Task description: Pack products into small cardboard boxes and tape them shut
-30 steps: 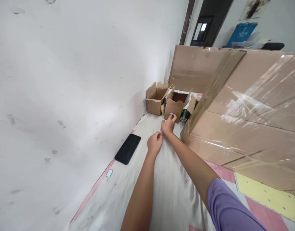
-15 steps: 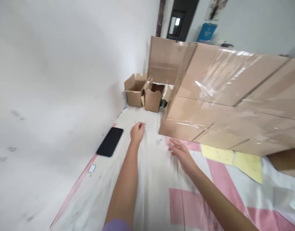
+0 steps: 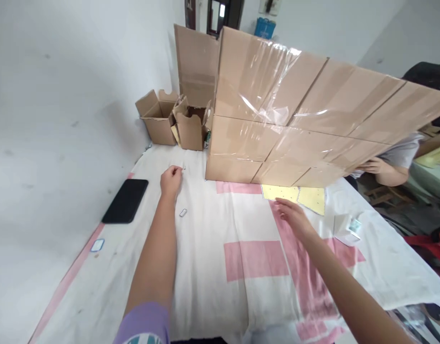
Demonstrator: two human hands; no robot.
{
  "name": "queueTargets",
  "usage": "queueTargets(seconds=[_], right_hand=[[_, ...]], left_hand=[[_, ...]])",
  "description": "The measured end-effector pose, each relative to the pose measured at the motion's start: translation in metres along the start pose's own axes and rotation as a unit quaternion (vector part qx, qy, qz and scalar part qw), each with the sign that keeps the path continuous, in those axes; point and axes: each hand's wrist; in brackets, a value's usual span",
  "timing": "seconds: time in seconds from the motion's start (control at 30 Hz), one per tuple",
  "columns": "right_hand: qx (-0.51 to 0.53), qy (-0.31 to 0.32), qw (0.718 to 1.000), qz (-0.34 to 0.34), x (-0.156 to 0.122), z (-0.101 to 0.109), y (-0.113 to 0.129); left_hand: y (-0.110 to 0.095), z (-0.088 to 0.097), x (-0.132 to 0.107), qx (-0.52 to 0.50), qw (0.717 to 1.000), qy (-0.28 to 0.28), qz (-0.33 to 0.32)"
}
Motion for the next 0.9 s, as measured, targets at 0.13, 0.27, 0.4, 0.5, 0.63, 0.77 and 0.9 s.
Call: queueTargets(seconds=[0.13, 0.27, 0.4, 0.5, 0.63, 0.77, 0.9], right_hand=[[-0.126, 0.215, 0.945, 0.211, -0.033, -0.139, 0.027], [-0.271, 0.305, 0.837, 0.365, -0.046, -0.255, 0.066], [-0.220, 0.268, 0.867, 0.357, -0.041, -0.252, 0.077], [-0.171, 0.161, 0.934, 0.268, -0.020, -0.170, 0.065], [-0.278, -0.037, 0.957, 0.068, 0.025, -0.035, 0.052], [-0.298, -0.102, 0.949, -0.009, 0.056, 0.037, 0.046], [-0.307, -0.144, 0.941, 0.008, 0.038, 0.033, 0.034]], left_hand=[[0.001, 0.001, 0.000, -0.020, 1.000, -0.003, -0.001], [0.002, 0.001, 0.001, -0.033, 0.999, 0.006, -0.006], [0.003, 0.002, 0.005, -0.041, 0.999, 0.013, -0.004], [0.001, 0.002, 0.008, -0.042, 0.999, 0.020, 0.010], [-0.002, 0.002, 0.010, -0.022, 0.999, 0.010, 0.033], [-0.001, -0.002, 0.011, 0.032, 0.999, 0.023, 0.034], [0.002, -0.001, 0.011, 0.021, 0.999, 0.024, 0.029]])
Point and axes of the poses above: each hand's wrist, its own x-axis towards the middle knuckle, its own z-axis out of the back of the hand, y = z × x, and after that the axes turned 2 degrees about z, right-handed
